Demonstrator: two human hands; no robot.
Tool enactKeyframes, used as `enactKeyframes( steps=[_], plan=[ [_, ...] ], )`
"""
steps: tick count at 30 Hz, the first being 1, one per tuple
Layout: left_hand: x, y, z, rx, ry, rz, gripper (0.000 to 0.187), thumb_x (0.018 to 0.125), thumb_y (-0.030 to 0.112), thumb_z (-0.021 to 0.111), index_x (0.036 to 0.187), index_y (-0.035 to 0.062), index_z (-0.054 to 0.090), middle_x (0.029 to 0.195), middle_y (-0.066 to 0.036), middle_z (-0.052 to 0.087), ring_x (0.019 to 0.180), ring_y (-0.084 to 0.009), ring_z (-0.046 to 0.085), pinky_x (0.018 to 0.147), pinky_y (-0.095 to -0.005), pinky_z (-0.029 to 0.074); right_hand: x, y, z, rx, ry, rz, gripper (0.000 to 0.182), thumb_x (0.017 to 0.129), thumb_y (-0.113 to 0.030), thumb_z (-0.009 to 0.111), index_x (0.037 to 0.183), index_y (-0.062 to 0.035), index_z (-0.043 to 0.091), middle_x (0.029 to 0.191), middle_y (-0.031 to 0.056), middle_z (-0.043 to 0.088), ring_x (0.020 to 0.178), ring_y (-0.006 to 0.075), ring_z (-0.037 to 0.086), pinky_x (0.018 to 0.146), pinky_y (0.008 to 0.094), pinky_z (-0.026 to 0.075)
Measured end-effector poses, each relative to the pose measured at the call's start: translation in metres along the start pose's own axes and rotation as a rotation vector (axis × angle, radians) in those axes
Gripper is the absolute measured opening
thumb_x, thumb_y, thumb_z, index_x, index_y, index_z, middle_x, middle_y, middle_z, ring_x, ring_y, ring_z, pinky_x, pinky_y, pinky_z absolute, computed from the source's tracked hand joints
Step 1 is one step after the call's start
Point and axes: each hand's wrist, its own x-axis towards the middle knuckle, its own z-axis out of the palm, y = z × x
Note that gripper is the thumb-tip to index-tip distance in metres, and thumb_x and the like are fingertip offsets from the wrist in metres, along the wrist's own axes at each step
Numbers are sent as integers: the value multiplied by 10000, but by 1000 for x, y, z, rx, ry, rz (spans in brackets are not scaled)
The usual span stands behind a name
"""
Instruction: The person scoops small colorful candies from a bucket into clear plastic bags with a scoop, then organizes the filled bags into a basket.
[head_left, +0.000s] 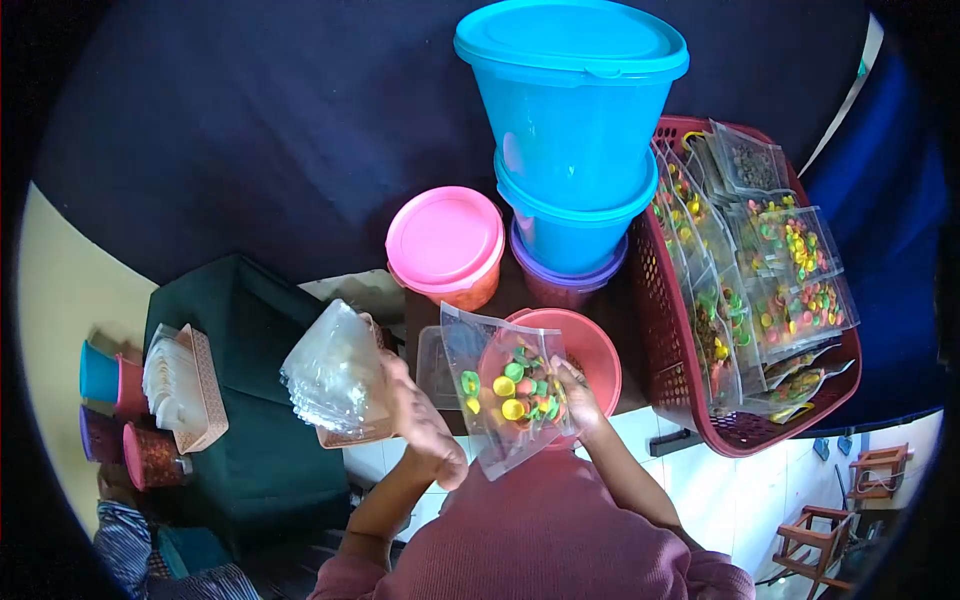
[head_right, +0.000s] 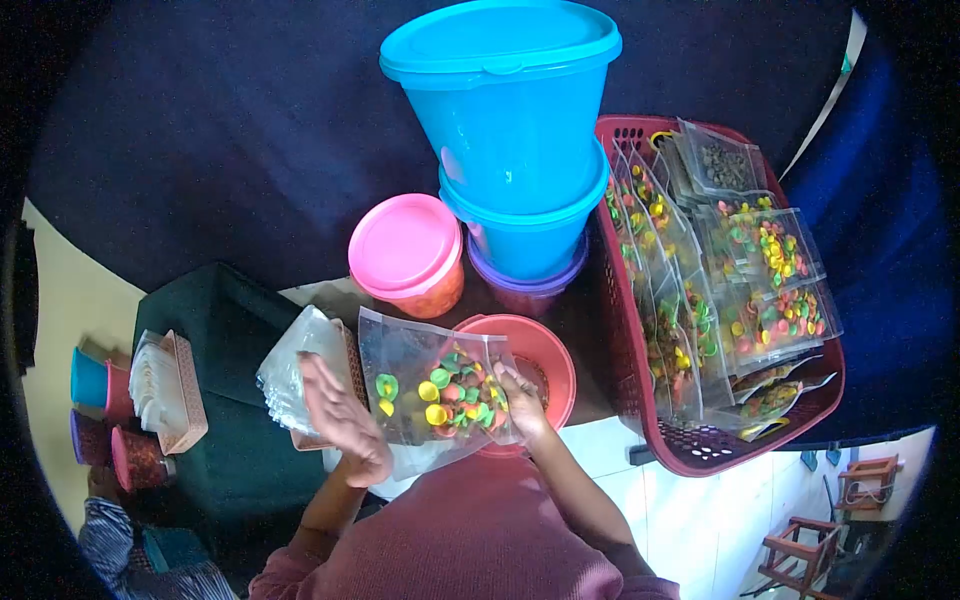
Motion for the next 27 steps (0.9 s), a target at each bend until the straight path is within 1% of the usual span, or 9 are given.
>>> enactKeyframes(
  steps=[3, 5, 10, 13, 17, 21, 22, 24, 27],
  plan=[
    [-15, 2, 5, -12, 26, -39, 936, 719, 705, 224, 1310, 6, 28, 1360, -222, 53, 1256, -370, 90, 1006, -475, 31, 1, -5, 7, -134, 59, -116, 240, 855, -303, 465, 934, -88, 538, 788, 2, 578, 662, 74, 552, 588, 225, 459],
    [-21, 4, 12, -124, 280, -156, 1135, 587, 754, 448, 1317, 57, -71, 1361, -228, -17, 1253, -394, 58, 1003, -479, 34, 2, -7, 5, -128, 80, -125, 242, 858, -304, 460, 932, -87, 539, 789, 0, 577, 662, 74, 552, 592, 222, 458],
    [-7, 21, 27, -573, 224, -466, 1394, 339, 704, 674, 1311, 132, -145, 1369, -194, -63, 1264, -366, 15, 985, -511, 91, 3, -10, 9, -108, 73, -165, 235, 867, -293, 442, 921, -86, 539, 822, -2, 580, 684, 67, 553, 615, 217, 459],
    [-10, 14, 27, -632, 58, -521, 1487, 218, 422, 844, 1303, 266, -161, 1380, -156, -56, 1269, -350, -4, 993, -507, 61, 2, -9, 13, -103, 53, -179, 232, 874, -283, 429, 915, -83, 539, 800, -3, 582, 667, 64, 552, 600, 210, 456],
    [1, 14, 40, -639, 68, -437, 1461, 242, 443, 838, 1290, 316, -171, 1382, -149, -64, 1269, -354, -7, 998, -495, 60, 2, -8, 14, -120, -15, -163, 229, 880, -265, 419, 918, -74, 539, 802, 2, 583, 666, 65, 553, 598, 208, 455],
    [16, 19, 41, -686, 540, -844, 1488, 177, 475, 828, 1273, 377, -173, 1374, -193, -21, 1256, -376, 89, 1007, -463, 90, 4, -5, 10, -136, -4, -155, 222, 882, -250, 417, 927, -66, 533, 812, 8, 581, 674, 67, 554, 601, 208, 455],
    [24, 19, 42, -688, 538, -845, 1488, 177, 475, 828, 1273, 377, -173, 1374, -193, -21, 1256, -376, 89, 1007, -463, 90, 1, -8, 15, -127, 9, -154, 219, 882, -245, 416, 931, -64, 529, 803, 9, 581, 668, 68, 555, 599, 207, 454],
    [42, 21, 47, -823, 860, -1127, 1475, 192, 471, 832, 1265, 396, -177, 1366, -217, 18, 1244, -389, 135, 1002, -466, 108, 0, -8, 15, -116, 22, -153, 215, 882, -240, 416, 935, -63, 526, 795, 10, 580, 663, 69, 555, 596, 206, 454],
    [56, 37, 52, -691, 769, -1160, 1410, 267, 445, 834, 1288, 353, -135, 1332, -245, 128, 1173, -359, 289, 975, -452, 217, 0, -6, 9, -163, -19, -158, 217, 882, -241, 417, 947, -61, 520, 799, 13, 579, 672, 72, 556, 602, 207, 453]
  ],
)
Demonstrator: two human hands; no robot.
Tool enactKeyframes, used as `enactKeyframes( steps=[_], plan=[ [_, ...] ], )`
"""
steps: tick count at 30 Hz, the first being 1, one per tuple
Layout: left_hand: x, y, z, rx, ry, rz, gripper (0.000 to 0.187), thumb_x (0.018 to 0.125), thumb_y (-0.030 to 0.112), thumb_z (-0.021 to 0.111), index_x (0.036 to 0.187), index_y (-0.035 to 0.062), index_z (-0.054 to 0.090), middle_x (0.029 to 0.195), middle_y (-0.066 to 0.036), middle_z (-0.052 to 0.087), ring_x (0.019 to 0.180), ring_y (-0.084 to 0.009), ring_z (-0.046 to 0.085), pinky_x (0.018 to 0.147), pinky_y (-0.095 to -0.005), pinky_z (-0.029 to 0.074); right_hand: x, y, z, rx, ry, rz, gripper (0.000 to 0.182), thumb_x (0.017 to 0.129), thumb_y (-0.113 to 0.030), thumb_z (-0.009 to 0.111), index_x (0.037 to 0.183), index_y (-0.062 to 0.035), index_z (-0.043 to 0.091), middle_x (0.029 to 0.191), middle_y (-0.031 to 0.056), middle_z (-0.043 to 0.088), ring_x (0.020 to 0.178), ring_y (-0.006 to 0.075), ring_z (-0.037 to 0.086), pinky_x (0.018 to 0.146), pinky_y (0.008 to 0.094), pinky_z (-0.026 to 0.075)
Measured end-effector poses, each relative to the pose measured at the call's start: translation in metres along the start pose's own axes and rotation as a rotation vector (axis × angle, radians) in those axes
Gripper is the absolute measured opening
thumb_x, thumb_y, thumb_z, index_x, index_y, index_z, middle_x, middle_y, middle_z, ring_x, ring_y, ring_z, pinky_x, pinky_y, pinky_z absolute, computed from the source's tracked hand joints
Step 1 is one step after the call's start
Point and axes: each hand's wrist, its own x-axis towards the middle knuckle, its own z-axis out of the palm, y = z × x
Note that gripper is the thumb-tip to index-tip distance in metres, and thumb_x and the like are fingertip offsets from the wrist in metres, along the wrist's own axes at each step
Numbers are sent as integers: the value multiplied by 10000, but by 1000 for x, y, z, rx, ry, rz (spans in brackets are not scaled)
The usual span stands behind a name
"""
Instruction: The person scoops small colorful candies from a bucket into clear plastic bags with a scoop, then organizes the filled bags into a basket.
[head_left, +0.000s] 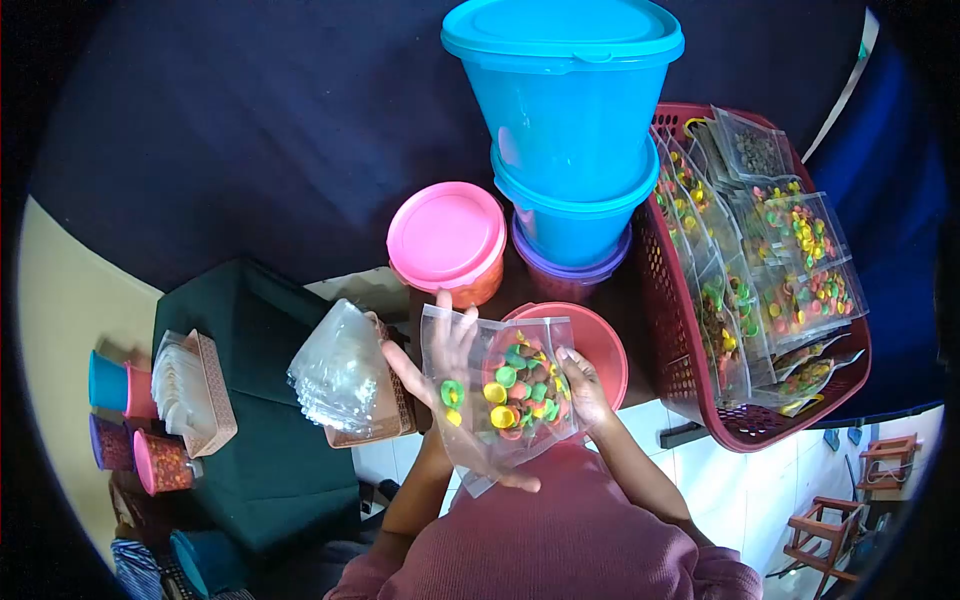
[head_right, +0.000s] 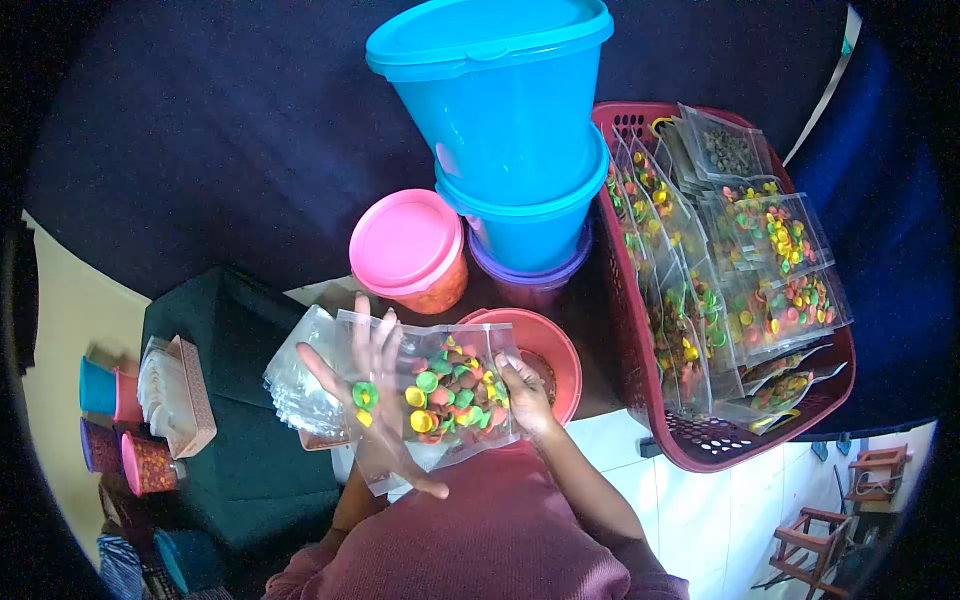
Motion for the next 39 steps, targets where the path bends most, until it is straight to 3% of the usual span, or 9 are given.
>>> enactKeyframes(
  steps=[1, 2, 13, 15, 21, 23, 24, 30, 39],
  plan=[
    [-2, 1, 2, 74, -2, 9, 1378, 305, 432, 835, 1300, 331, -114, 1315, -258, 182, 1138, -344, 366, 961, -445, 271, 0, 0, 2, 7, 1, 3, 218, 882, -242, 417, 948, -62, 520, 802, 13, 578, 677, 72, 555, 604, 207, 453],
    [15, -11, -45, 440, -761, 537, 1321, 365, 430, 823, 1317, 257, -76, 1262, -273, 268, 1021, -312, 480, 902, -403, 373, 0, -1, 3, 14, 2, 6, 219, 881, -244, 417, 950, -63, 519, 806, 13, 578, 681, 72, 554, 607, 208, 452],
    [7, -12, -37, 233, -720, 532, 1296, 429, 451, 800, 1294, 39, -73, 1181, -238, 385, 1135, -292, 378, 976, -462, 219, -1, -2, -1, -41, 40, -24, 238, 876, -292, 416, 865, -75, 515, 744, 10, 567, 656, 78, 552, 601, 223, 463],
    [28, -9, -66, 708, -1217, 651, 1416, 353, 496, 802, 1282, 81, -181, 1281, -258, 213, 1197, -344, 261, 980, -495, 181, -3, -6, 7, -73, 53, 10, 238, 876, -297, 416, 876, -78, 510, 736, 12, 566, 646, 76, 547, 590, 210, 456],
    [9, -5, -48, 390, -917, 277, 1355, 357, 570, 769, 1284, 321, -187, 1369, -205, -4, 1267, -362, 25, 1005, -460, 78, 0, 0, -3, -35, 2, -15, 200, 872, -266, 438, 884, -91, 533, 742, -26, 565, 608, 36, 524, 552, 185, 435],
    [-2, 15, -22, 232, -354, -185, 1276, 428, 618, 712, 1305, 280, -150, 1377, -180, 22, 1273, -329, 59, 1004, -461, 96, -1, -5, 2, -39, 64, -27, 204, 872, -262, 436, 863, -85, 536, 739, -25, 564, 607, 34, 521, 539, 182, 430],
    [4, 25, -44, 250, -822, -59, 1122, 548, 599, 652, 1338, 195, -33, 1372, -190, 71, 1271, -306, 115, 996, -480, 117, -3, -10, 2, -61, 46, -66, 204, 873, -259, 435, 851, -84, 538, 737, -25, 562, 604, 33, 518, 542, 182, 428],
    [0, 87, -51, 871, -693, -243, 776, 675, -69, 594, 1309, 9, 154, 1214, -200, 410, 1084, -245, 443, 806, -327, 442, -2, -21, 0, -136, 108, -246, 220, 879, -222, 420, 920, -46, 547, 789, -2, 572, 675, 46, 524, 605, 203, 434],
    [4, 59, -71, 843, -602, -220, 957, 620, -95, 647, 1330, 62, 26, 1004, -151, 551, 919, -193, 554, 687, -255, 479, 1, -13, -6, -137, 122, -296, 211, 886, -184, 415, 833, -30, 549, 758, 1, 571, 647, 36, 502, 585, 193, 422]
  ],
)
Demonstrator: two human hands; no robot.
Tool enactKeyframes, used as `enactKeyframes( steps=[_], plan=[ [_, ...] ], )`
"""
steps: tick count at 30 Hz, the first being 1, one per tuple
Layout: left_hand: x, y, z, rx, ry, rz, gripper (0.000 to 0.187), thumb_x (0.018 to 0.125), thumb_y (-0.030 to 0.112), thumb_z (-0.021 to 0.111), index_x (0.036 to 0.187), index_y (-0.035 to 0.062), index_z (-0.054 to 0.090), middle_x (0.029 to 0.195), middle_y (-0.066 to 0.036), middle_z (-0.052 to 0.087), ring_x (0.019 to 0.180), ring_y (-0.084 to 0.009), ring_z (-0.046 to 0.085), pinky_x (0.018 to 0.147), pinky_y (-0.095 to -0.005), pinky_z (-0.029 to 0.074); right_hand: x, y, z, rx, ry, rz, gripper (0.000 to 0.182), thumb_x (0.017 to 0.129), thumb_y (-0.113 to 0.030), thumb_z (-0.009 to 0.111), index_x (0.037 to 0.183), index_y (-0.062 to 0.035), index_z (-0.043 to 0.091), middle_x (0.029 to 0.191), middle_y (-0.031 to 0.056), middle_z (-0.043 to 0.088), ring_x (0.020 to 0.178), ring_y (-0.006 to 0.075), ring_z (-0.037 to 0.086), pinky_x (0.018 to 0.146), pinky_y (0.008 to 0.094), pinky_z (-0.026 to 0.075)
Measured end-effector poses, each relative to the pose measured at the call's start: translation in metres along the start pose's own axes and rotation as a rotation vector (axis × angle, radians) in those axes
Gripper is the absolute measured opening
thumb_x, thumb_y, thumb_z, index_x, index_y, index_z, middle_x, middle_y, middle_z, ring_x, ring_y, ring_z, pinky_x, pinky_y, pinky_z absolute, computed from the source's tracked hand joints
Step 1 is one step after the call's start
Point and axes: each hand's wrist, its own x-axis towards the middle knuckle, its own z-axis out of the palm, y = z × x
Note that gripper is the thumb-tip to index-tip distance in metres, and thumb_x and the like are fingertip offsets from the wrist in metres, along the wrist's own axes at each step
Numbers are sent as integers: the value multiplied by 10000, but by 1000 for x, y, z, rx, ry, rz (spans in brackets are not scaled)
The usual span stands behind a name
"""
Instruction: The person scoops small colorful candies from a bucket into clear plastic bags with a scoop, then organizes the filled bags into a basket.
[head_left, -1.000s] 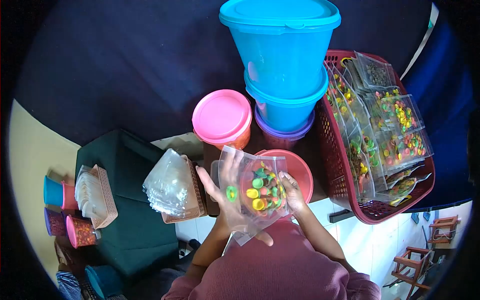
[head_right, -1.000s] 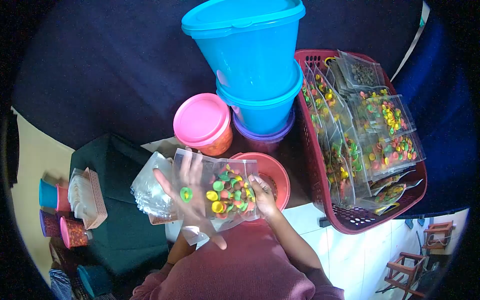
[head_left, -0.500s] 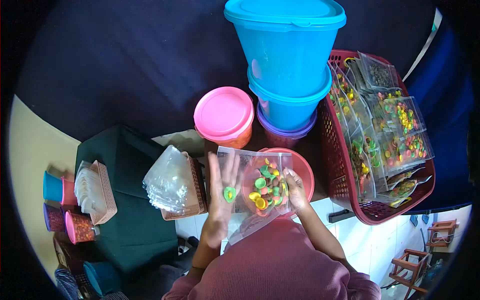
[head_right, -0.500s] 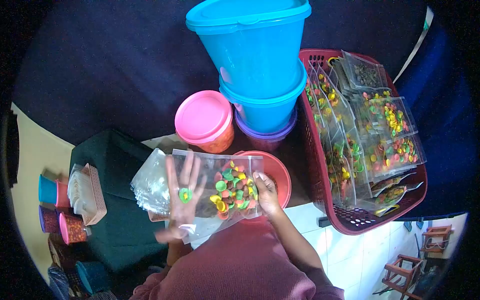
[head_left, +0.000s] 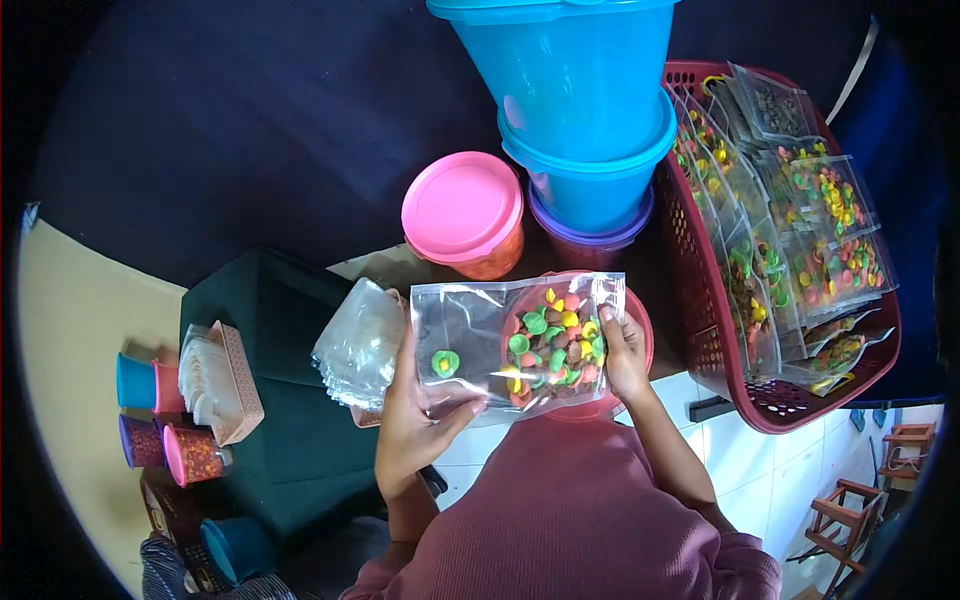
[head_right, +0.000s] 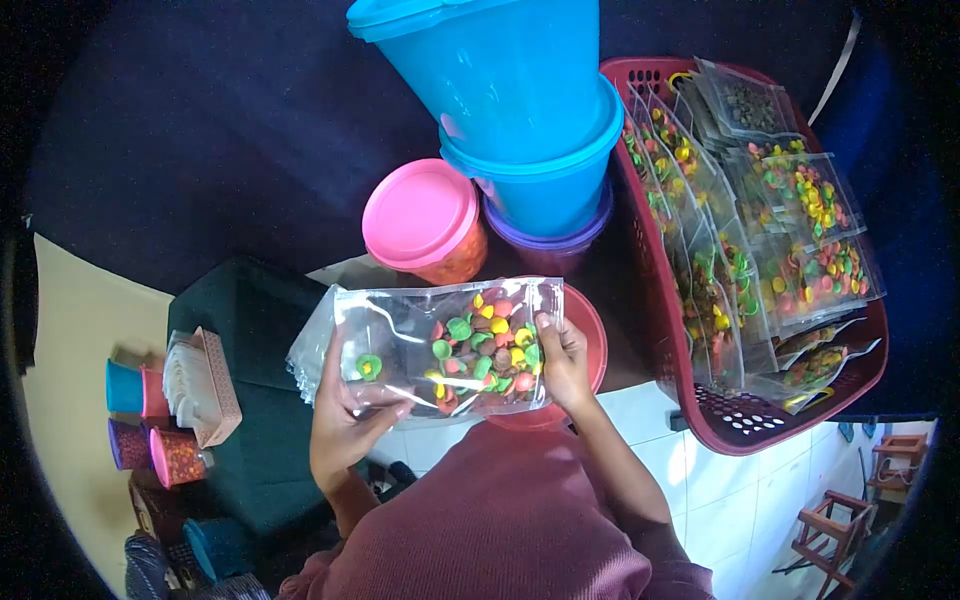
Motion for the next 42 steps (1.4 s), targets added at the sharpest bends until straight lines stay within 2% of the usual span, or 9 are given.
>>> enactKeyframes(
  steps=[4, 7, 14, 18, 19, 23, 30, 40, 42],
  plan=[
    [1, -6, 3, 118, 73, -4, 783, 652, -32, 665, 1288, -1, 208, 777, -77, 604, 689, -124, 598, 611, -219, 475, -1, 4, 1, -65, -52, -31, 215, 888, -197, 400, 918, -39, 543, 800, 8, 576, 678, 48, 526, 612, 200, 434],
    [2, -4, 6, 238, 139, -84, 315, 638, 5, 701, 915, -57, 567, 643, -45, 595, 573, -57, 544, 524, -184, 442, -3, 1, 4, -86, -49, -53, 209, 888, -179, 412, 811, -33, 541, 731, -23, 551, 626, 19, 472, 561, 183, 395],
    [9, -15, 16, 208, 313, 99, 149, 636, 35, 715, 650, -18, 577, 585, -21, 567, 522, -58, 508, 476, -195, 400, -5, 24, 3, -92, -90, -2, 203, 880, -176, 431, 794, -32, 545, 725, -49, 525, 639, 2, 436, 568, 173, 373],
    [8, -23, 5, 82, 217, 141, 433, 575, 103, 771, 864, 27, 457, 742, -6, 498, 678, -75, 499, 580, -202, 410, -4, 22, 4, -73, 6, -10, 204, 876, -173, 437, 790, -25, 548, 718, -41, 532, 630, 9, 446, 562, 176, 376],
    [5, -19, 1, 103, 128, 71, 638, 565, 98, 771, 1052, 37, 363, 877, -34, 468, 803, -100, 484, 650, -221, 406, -4, 17, 4, -45, 8, -2, 206, 878, -171, 431, 793, -25, 549, 711, -35, 537, 615, 15, 453, 556, 180, 379],
    [-1, -23, -6, 113, 121, 22, 689, 613, 45, 709, 1176, 29, 312, 1024, -72, 420, 914, -128, 445, 769, -269, 392, -3, 9, 2, -73, 4, -11, 212, 882, -175, 423, 788, -29, 544, 709, -26, 541, 607, 17, 456, 542, 179, 382],
    [8, -22, -17, -119, 56, -102, 501, 750, -14, 553, 1195, 25, 326, 1047, -125, 490, 845, -169, 554, 674, -248, 477, 3, -5, -7, -182, -30, -90, 204, 877, -164, 436, 769, -26, 543, 687, -30, 527, 605, 11, 441, 534, 170, 366],
    [24, -132, 9, -704, -30, -332, 124, 767, 86, 549, 887, 57, 529, 773, -50, 563, 651, -142, 561, 593, -264, 472, 6, -85, 3, -836, -194, -145, 202, 854, -128, 456, 840, 47, 557, 640, -26, 511, 603, 21, 425, 515, 198, 357],
    [24, -126, 14, -790, 9, -372, 117, 788, 123, 518, 889, 65, 527, 777, -40, 554, 670, -135, 550, 616, -266, 461, 5, -80, 6, -705, -160, -165, 206, 856, -128, 467, 696, -4, 507, 613, -62, 434, 568, 10, 362, 475, 188, 305]
  ],
)
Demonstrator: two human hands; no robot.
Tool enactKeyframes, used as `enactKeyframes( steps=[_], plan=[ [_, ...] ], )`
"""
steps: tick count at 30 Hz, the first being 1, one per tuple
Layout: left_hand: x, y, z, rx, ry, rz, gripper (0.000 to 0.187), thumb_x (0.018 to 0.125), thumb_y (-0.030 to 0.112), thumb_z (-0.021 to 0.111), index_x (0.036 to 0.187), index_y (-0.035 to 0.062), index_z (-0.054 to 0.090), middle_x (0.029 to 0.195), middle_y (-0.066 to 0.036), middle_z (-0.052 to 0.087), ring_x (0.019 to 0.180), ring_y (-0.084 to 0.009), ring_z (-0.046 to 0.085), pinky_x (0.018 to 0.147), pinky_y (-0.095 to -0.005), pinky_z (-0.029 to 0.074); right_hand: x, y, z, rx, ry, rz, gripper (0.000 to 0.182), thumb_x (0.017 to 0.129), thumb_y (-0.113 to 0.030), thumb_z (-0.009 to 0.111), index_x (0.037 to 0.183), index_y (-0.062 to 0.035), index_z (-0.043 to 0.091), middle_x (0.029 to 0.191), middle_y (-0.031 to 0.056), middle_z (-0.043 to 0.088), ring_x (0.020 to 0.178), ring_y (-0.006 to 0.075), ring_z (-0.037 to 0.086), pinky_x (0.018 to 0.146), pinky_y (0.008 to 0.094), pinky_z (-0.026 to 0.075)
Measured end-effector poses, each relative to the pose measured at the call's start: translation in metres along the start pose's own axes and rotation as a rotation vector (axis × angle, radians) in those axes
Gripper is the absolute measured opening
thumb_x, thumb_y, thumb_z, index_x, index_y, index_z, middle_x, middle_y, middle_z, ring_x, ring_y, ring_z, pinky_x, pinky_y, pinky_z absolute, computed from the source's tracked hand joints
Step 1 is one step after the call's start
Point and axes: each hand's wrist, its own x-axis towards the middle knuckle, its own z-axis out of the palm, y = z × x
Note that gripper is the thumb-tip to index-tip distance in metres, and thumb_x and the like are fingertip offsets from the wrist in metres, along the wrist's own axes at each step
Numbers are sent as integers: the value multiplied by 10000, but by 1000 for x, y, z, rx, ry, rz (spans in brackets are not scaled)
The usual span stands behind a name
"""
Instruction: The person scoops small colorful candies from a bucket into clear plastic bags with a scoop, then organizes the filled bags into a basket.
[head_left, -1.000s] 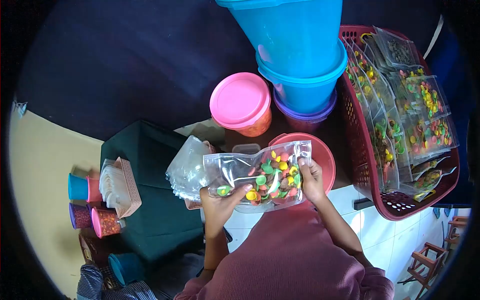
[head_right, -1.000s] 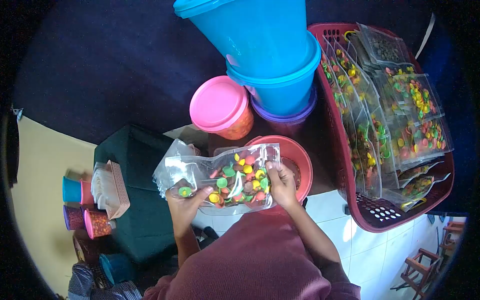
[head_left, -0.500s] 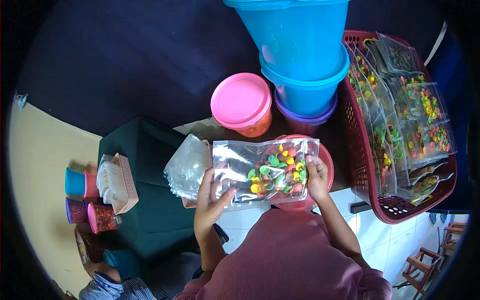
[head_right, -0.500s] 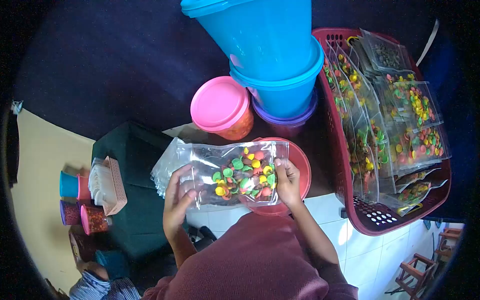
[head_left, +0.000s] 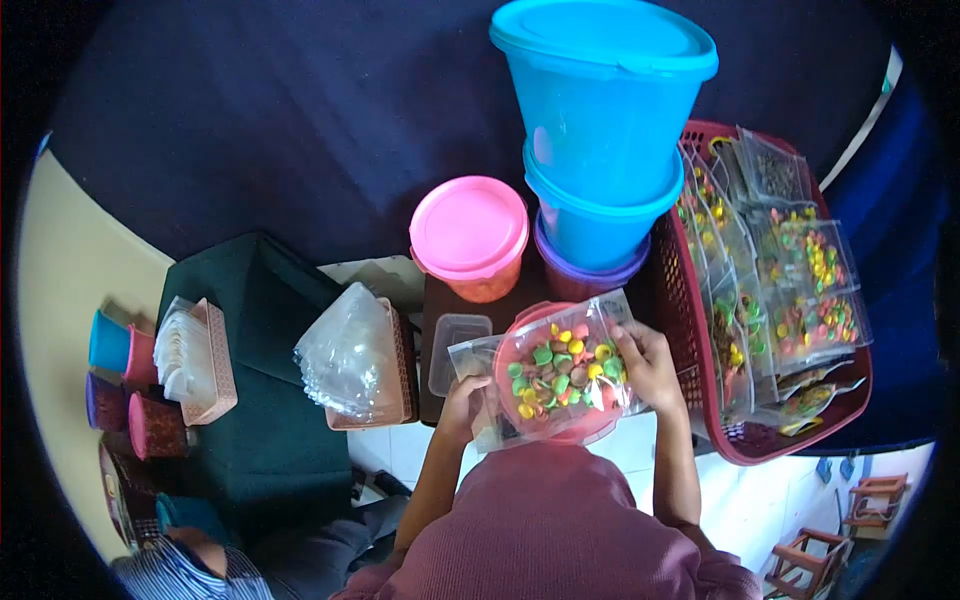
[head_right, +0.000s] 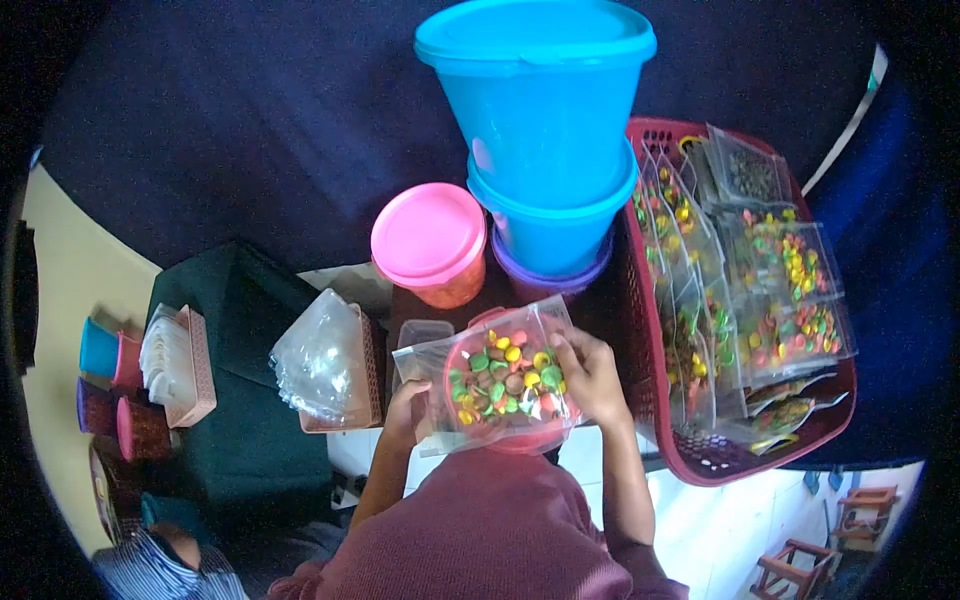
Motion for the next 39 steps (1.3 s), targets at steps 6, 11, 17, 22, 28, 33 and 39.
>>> enactKeyframes(
  steps=[6, 11, 17, 22, 28, 33, 39],
  plan=[
    [24, -25, -22, 2, -46, -55, 226, 844, 230, 403, 1024, 105, 459, 956, -29, 520, 911, -167, 512, 819, -349, 419, -6, 12, -4, -151, 6, 41, 207, 848, -142, 482, 720, 14, 529, 618, -51, 451, 582, 27, 374, 483, 209, 327],
    [43, -52, -12, 233, 94, 217, 320, 859, 304, 369, 1107, 113, 437, 1032, -55, 511, 959, -189, 491, 841, -356, 390, -10, -7, 9, -439, 37, -106, 147, 785, -123, 510, 758, 14, 558, 573, 217, 512, 538, 344, 554, 468, 348, 422],
    [34, -44, 11, -296, -149, 73, 424, 855, 402, 355, 1163, 112, 390, 1109, -63, 464, 1032, -203, 437, 892, -363, 332, -3, -22, 12, -505, 61, -223, 131, 786, -94, 515, 768, 34, 533, 618, 214, 506, 555, 326, 554, 466, 329, 399],
    [33, -38, 15, -120, -304, -5, 468, 850, 468, 316, 1195, 153, 351, 1162, -43, 427, 1056, -201, 414, 892, -387, 318, 3, -39, 8, -501, 40, -156, 124, 785, -84, 506, 731, 27, 506, 608, 214, 478, 540, 328, 540, 461, 325, 392],
    [49, -48, 23, -258, -63, 48, 596, 844, 503, 299, 1277, 98, 238, 1257, -132, 345, 1131, -271, 388, 929, -451, 333, 0, -37, 19, -470, 6, -238, 120, 786, -87, 503, 752, 27, 510, 577, 197, 467, 487, 324, 500, 439, 311, 380],
    [40, -29, 47, -95, -271, 120, 594, 847, 463, 338, 1278, 71, 227, 1258, -136, 345, 1125, -274, 396, 913, -444, 355, 1, -33, 21, -487, 12, -261, 119, 787, -85, 506, 774, 32, 523, 586, 189, 487, 508, 338, 516, 443, 313, 385],
    [42, -44, 25, -321, -539, -63, 627, 837, 386, 406, 1304, 63, 140, 1276, -161, 314, 1149, -312, 366, 949, -468, 300, 2, -49, 30, -651, -21, -205, 168, 802, -150, 503, 815, 16, 518, 585, 198, 506, 544, 359, 522, 451, 356, 385]
  ],
)
